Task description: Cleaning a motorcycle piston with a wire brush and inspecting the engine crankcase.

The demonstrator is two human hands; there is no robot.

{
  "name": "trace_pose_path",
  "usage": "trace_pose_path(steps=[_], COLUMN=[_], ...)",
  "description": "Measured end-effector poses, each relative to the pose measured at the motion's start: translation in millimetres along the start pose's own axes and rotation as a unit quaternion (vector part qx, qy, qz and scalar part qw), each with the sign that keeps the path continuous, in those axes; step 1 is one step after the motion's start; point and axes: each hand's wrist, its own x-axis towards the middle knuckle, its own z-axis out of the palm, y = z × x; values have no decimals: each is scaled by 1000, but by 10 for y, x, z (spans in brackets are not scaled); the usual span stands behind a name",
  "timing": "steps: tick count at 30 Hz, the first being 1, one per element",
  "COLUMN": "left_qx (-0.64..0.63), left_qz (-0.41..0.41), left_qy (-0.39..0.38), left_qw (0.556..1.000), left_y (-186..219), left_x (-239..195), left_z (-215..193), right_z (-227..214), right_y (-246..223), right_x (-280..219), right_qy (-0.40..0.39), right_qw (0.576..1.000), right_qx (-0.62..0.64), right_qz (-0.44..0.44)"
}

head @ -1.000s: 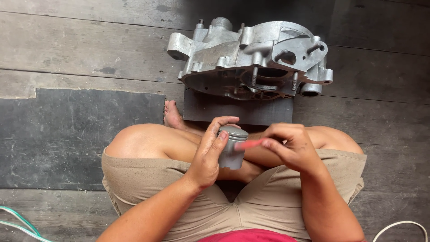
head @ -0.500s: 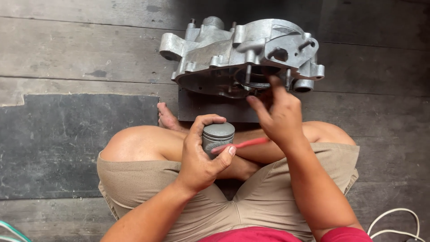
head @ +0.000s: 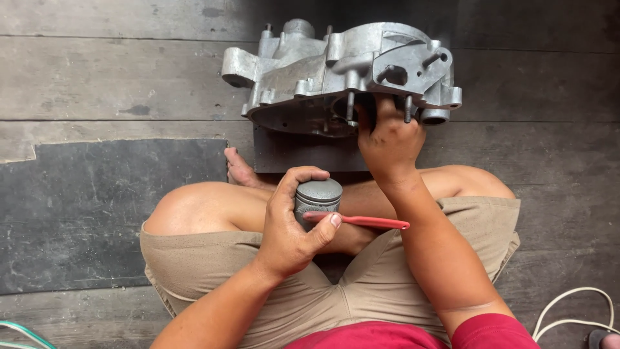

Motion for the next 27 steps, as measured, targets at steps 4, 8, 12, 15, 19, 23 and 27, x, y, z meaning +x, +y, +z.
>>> trace_pose_path(steps=[4, 8, 12, 15, 19, 23, 27], left_qx=[7, 16, 10, 9, 10, 1, -1], left_qz=[12, 31, 29, 28, 39, 37, 38], left_qy=[-10, -19, -28, -28, -26, -26, -27], left_qw=[1000, 999, 999, 999, 999, 999, 999], left_y=[55, -19, 7, 28, 51, 68, 88], left_x=[36, -59, -38, -19, -2, -18, -24], left_z=[12, 9, 13, 8, 11, 12, -1], right_z=[-62, -287, -143, -52, -31, -40, 57], right_y=[-25, -118, -86, -91, -71, -73, 3], right_x=[16, 49, 101, 94, 98, 117, 85], right_qy=[11, -169, -208, -149, -136, -131, -130], right_qw=[1000, 983, 975, 983, 986, 986, 986], right_qx=[2, -4, -49, -102, -95, -96, -97], right_qz=[10, 68, 66, 27, 32, 25, 38])
